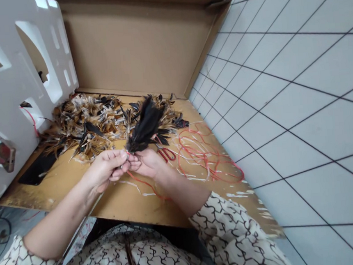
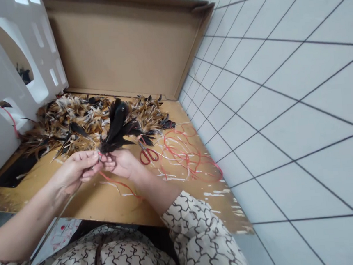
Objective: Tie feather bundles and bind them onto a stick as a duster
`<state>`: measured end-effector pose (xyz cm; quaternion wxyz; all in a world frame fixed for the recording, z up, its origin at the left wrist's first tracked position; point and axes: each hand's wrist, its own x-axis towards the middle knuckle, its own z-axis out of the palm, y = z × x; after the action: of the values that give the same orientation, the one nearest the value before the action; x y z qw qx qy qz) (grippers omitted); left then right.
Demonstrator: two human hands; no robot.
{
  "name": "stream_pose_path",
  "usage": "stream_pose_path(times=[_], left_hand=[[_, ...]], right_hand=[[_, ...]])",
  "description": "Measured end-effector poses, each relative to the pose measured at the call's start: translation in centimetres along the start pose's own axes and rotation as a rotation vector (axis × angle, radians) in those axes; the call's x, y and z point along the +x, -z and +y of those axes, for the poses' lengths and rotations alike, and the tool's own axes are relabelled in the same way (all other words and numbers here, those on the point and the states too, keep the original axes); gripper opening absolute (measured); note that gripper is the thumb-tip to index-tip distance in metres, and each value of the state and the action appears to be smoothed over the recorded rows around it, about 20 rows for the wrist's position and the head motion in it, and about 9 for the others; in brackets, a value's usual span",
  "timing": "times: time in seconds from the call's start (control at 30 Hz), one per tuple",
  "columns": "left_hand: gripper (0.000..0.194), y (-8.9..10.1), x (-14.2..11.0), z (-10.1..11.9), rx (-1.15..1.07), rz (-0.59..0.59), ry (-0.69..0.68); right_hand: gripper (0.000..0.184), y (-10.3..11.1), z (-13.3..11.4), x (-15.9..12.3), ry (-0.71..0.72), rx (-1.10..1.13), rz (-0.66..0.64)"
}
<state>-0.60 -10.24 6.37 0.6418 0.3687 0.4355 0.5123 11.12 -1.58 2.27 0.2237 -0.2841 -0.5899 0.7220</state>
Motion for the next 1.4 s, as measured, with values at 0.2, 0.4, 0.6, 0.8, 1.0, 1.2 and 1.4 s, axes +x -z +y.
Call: stream_pose_path(times=[0.2,0.4,0.6,0.8,1.0,1.2,1.4], left_hand=[[0.038,0.5,2.1,-1.5,0.018,0.28,-0.079],[0.034,0.4,3.3,-2.4,0.004,0.376,-0.138],[0.027,0.5,4.6,-2.6,-0.013,0.414,-0.149],[0.018,0.7,6.0,-2.2,-0.084,0.369,-0.079],[0.02,0.6,7.7,-1.9,-0.128,0.179,0.027],[0.016,0.7,9.2,-2.5,-0.213,0.145,0.053],[0.019,1.9,9.9,-3.3,-0.184,0.187,0.053]], right_hand=[[0.022,-2.1,1.2,0.8,0.022,0.532,0.216],[0.029,-2.7,1.5,0.7,0.064,0.482,0.374],[0.038,-2.2,1.8,1.4,0.324,0.059,0.418],[0.022,-0.2,1.2,1.8,0.319,0.057,0.316],[0.018,1.9,1.0,1.3,0.349,0.06,0.302],[0.023,2.6,1.3,1.6,0.424,0.027,0.583],[0.031,2.1,2.1,2.0,0.107,-0.028,0.162]])
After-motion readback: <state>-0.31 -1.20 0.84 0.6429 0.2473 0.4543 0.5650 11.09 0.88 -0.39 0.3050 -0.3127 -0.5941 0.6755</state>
